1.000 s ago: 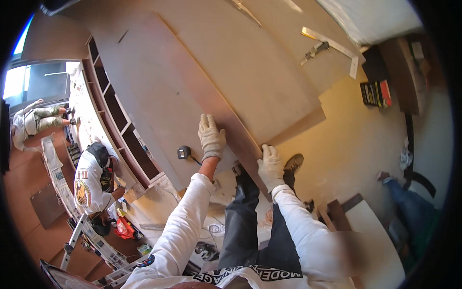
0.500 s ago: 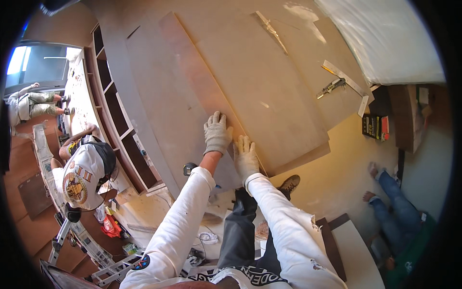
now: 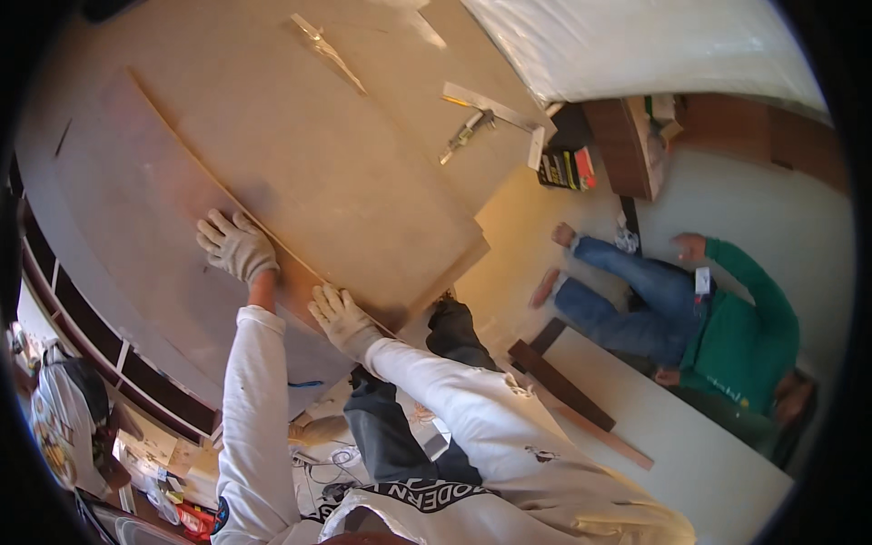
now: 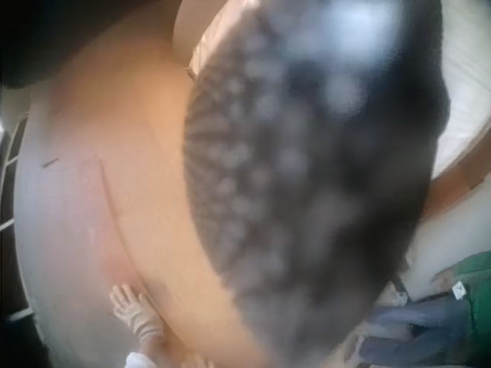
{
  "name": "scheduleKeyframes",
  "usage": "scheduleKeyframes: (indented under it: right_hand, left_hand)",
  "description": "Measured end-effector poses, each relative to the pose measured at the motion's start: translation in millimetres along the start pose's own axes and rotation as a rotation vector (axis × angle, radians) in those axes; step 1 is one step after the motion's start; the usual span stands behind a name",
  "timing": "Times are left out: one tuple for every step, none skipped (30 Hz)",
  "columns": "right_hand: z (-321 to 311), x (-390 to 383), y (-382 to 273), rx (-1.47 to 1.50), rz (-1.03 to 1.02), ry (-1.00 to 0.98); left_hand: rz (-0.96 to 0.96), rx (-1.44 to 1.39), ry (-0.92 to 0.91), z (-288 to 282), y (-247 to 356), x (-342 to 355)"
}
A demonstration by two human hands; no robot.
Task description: The person aligns a wooden plank over a board and uses a utility knife to score or cut a section of the material while using a straight edge to guide the blade.
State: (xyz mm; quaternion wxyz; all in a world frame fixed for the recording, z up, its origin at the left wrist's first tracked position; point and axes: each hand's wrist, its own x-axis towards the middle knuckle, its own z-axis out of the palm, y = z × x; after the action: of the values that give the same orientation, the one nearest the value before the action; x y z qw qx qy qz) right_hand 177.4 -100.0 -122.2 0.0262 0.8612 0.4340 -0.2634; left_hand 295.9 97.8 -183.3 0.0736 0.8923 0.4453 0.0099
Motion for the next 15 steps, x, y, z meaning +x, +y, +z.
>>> scheduleKeyframes:
  right_hand:
    - [-11.7, 12.0, 2.9, 0.118, -0.026, -0.038]
    - [-26.2, 12.6, 14.2, 0.237, -0.066, -0.079]
    - [-40.0, 13.7, 30.7, 0.351, -0.118, -0.116]
    - [-39.6, 17.8, 67.0, 0.491, -0.125, 0.045]
    - [-75.0, 29.2, 93.1, 0.623, 0.055, 0.009]
    - [-79.6, 36.2, 137.5, 0.507, 0.060, 0.258]
    - [-100.6, 48.3, 163.5, 0.520, 0.197, 0.385]
    - [-111.2, 57.9, 199.1, 0.362, 0.269, 0.546]
    - [-109.0, 61.9, 238.8, 0.215, 0.385, 0.565]
    - [-110.7, 64.6, 278.5, 0.190, 0.477, 0.479]
    - [-100.2, 61.7, 314.0, -0.038, 0.504, 0.486]
    - [-89.2, 59.6, 348.4, -0.270, 0.527, 0.499]
    - [-81.2, 50.8, 384.3, -0.258, 0.499, 0.272]
    - [-77.1, 47.5, 410.8, -0.253, 0.465, 0.047]
    - [-71.6, 45.2, 424.2, -0.302, 0.364, 0.069]
  left_hand:
    - [0.000, 0.042, 0.006, 0.9, -7.8, 2.2]
    - [-0.007, 0.092, 0.016, 2.2, -17.9, 4.1]
    - [0.001, 0.096, 0.013, 4.6, -21.0, 4.1]
    - [0.004, 0.082, 0.018, 7.2, -4.7, 7.1]
    - [-0.014, 0.100, -0.018, 6.3, -6.6, 6.9]
    - [-0.019, 0.081, -0.068, 5.7, 5.5, 7.5]
    - [-0.031, 0.090, -0.054, 7.7, -3.3, 12.3]
    - [-0.036, 0.089, -0.053, 9.4, -12.2, 13.3]
    - [-0.039, 0.074, -0.061, 11.7, -14.8, 10.8]
    - [-0.047, 0.076, -0.069, 12.5, -17.9, 8.9]
    - [-0.054, 0.074, -0.072, 13.1, -18.6, 10.0]
    - [-0.062, 0.067, -0.072, 12.8, -17.6, 11.8]
    - [-0.069, 0.008, -0.094, 10.3, -11.3, 10.3]
    - [-0.077, -0.001, -0.094, 6.9, -11.2, 12.7]
    - [-0.084, -0.011, -0.098, 5.1, -13.3, 10.7]
